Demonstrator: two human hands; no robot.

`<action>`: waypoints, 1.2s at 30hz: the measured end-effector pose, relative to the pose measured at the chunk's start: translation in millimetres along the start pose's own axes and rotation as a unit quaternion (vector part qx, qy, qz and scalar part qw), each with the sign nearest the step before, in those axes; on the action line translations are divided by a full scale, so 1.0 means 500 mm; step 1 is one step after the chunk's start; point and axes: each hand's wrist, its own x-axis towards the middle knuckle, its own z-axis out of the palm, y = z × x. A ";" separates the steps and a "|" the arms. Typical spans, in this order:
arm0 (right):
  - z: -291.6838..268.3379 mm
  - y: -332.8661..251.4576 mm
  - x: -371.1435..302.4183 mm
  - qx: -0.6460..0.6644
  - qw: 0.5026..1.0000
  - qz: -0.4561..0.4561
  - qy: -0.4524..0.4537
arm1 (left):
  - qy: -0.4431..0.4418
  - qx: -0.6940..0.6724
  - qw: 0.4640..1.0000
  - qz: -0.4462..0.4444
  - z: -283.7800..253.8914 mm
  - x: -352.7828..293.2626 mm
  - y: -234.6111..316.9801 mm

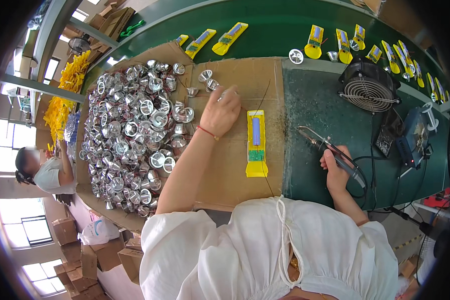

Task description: Soldering wires to small circuit boards as part of a flashlight assembly line.

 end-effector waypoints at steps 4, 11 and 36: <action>0.003 -0.015 -0.016 0.006 1.000 -0.010 -0.017 | 0.086 -0.297 0.885 -0.349 -0.087 -0.034 0.043; 0.018 -0.036 -0.051 -0.090 0.971 -0.125 -0.183 | -0.062 -0.651 0.523 -0.546 -0.188 -0.130 0.196; 0.058 -0.043 -0.065 -0.141 0.960 -0.083 -0.227 | -0.049 -0.582 0.635 -0.505 -0.144 -0.118 0.238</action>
